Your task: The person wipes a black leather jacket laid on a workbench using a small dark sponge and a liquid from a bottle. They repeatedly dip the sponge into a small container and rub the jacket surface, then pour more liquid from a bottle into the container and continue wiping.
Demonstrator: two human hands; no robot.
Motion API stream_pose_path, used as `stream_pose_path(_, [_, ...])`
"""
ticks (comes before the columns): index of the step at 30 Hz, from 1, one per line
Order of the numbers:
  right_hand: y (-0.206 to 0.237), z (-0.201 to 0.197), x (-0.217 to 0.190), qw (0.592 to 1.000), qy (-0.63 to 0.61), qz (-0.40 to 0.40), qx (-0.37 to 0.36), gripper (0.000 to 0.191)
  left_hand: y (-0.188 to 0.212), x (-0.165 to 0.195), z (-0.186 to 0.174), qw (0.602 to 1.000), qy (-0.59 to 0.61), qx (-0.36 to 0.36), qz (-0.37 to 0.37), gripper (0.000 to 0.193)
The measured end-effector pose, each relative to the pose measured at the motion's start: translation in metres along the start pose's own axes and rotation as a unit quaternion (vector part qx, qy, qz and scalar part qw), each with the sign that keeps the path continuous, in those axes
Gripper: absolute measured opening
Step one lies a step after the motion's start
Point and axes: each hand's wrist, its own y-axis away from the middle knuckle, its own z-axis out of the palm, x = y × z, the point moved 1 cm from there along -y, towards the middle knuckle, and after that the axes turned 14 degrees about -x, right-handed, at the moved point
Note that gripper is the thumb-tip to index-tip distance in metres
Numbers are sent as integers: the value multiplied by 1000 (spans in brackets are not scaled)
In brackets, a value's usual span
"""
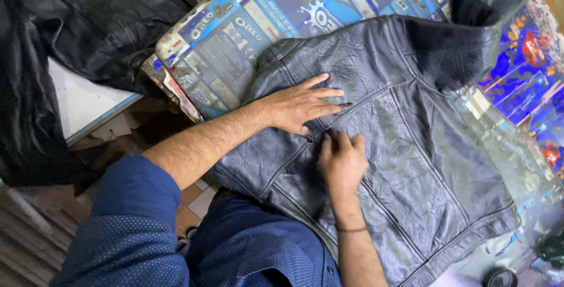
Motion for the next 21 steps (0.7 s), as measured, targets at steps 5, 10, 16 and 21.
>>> stream_pose_path(5, [4, 5, 18, 999, 10, 40, -6, 17, -1, -3, 4, 1000, 11, 27, 7, 98])
stream_pose_path(10, [-11, 27, 5, 998, -64, 8, 21, 17, -2, -5, 5, 999, 19, 33, 19, 95])
stream_pose_path(16, [14, 0, 19, 998, -21, 24, -52, 18, -2, -3, 6, 1000, -3, 20, 12, 98])
stream_pose_path(21, [18, -34, 28, 998, -67, -9, 4, 25, -4, -4, 8, 1000, -5, 15, 10, 100])
